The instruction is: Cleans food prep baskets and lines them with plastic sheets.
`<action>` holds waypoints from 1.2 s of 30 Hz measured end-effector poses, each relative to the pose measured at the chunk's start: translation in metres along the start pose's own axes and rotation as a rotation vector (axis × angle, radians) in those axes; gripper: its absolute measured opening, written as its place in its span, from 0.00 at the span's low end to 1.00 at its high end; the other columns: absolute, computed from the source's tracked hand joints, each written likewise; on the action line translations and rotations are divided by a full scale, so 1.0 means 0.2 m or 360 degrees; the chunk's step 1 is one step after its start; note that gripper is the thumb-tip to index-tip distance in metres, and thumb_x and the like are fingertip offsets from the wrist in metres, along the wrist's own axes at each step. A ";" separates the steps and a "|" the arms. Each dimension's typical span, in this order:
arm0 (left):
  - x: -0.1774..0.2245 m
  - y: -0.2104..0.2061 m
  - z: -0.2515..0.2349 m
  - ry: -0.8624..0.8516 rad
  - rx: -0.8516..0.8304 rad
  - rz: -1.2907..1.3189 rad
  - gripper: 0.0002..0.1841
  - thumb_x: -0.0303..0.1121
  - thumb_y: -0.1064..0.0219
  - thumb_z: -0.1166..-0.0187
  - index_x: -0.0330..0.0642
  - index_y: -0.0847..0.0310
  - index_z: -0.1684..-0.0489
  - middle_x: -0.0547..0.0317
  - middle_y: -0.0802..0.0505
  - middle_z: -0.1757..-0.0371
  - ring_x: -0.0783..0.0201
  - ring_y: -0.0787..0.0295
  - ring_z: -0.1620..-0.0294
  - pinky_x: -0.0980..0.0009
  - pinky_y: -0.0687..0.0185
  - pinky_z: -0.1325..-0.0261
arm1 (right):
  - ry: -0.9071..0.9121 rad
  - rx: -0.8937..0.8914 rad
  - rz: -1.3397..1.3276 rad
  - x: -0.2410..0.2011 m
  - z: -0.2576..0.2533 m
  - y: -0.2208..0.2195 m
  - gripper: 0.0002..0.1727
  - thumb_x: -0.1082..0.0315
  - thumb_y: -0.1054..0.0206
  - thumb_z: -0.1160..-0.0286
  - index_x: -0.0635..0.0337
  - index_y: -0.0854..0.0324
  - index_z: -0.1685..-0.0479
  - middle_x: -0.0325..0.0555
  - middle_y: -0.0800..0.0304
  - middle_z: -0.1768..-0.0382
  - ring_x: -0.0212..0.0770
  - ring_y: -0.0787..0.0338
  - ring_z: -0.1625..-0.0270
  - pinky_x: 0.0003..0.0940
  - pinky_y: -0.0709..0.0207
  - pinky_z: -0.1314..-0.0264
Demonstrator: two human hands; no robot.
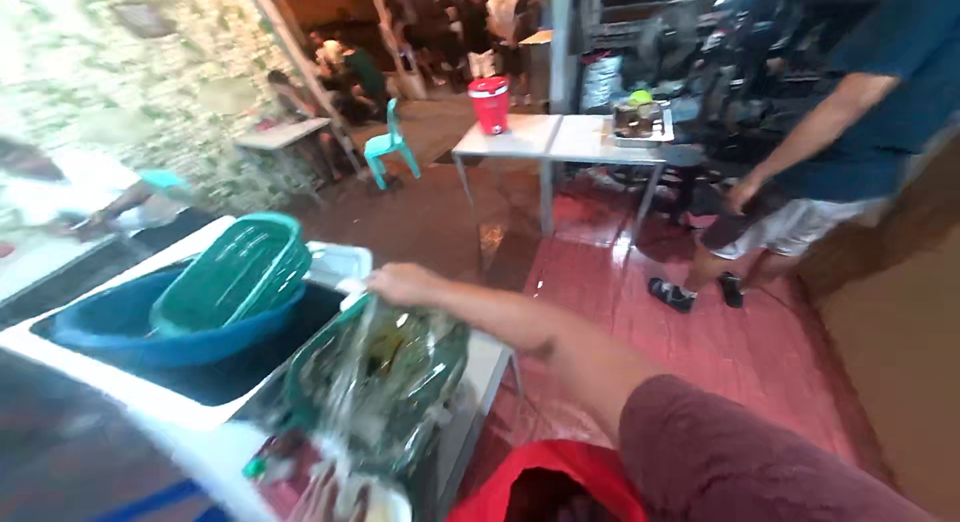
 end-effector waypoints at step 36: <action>0.20 0.11 -0.21 0.0637 0.0276 0.0212 0.30 0.39 0.23 0.26 0.22 0.24 0.34 0.24 0.20 0.29 0.38 0.16 0.35 0.47 0.19 0.32 | 0.0001 -0.0002 0.0134 0.12 0.03 -0.24 0.18 0.70 0.47 0.10 0.56 0.14 0.33 0.54 0.12 0.34 0.62 0.14 0.31 0.61 0.19 0.34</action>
Point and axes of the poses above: each hand's wrist, its own z-axis away from the middle knuckle, its own y-axis out of the back of the hand, x = y × z, the point moved 6 cm from there along -z, towards the middle knuckle
